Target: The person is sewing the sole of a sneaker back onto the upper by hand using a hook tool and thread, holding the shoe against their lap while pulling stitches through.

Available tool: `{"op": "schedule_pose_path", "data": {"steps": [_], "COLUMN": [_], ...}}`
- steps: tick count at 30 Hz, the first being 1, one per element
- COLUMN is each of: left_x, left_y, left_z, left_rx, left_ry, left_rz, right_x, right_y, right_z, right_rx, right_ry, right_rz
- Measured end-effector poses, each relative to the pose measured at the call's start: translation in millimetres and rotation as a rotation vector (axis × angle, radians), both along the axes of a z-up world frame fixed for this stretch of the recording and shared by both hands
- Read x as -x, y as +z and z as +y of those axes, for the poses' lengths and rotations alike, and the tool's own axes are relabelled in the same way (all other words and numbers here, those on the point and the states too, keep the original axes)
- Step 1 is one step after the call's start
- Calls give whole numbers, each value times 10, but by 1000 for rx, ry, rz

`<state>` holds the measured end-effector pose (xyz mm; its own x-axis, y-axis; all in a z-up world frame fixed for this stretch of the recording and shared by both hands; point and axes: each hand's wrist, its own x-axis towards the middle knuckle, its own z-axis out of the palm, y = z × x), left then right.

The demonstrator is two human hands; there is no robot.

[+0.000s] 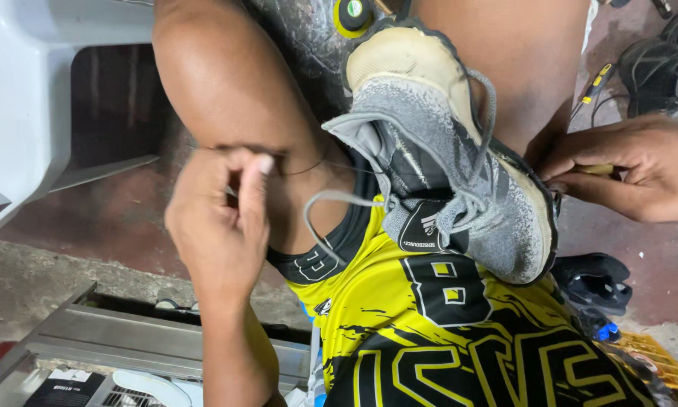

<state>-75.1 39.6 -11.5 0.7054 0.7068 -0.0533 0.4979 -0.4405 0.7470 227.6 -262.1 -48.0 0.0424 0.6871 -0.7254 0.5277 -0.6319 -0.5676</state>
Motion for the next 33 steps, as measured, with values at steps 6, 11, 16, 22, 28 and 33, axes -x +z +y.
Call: {"op": "schedule_pose_path", "data": {"steps": [6,11,16,22,28,33], "left_x": [-338,-367,-352,-446,-687,-515], "left_y": [321,233,248,568,270,299], "left_z": [-317,-127,174,-197,-350,-268], "left_rx": [-172,-261,-382,-208,-89,105], "left_ry": [-124,-27,190,-237,-725,-605], "left_rz": [-231,-174,28,-135,35,-12], "right_x": [9,39,41,33,159,216], "right_y": [0,-15,-13,30,93,199], "right_z": [-152,-189,-247,-268,-204,-25], "right_rx": [-22,41,98,9,-86,91], "right_ry": [-63,-74,-105,-77,-125,-97], "right_rz": [10,-14,3,27,69,56]}}
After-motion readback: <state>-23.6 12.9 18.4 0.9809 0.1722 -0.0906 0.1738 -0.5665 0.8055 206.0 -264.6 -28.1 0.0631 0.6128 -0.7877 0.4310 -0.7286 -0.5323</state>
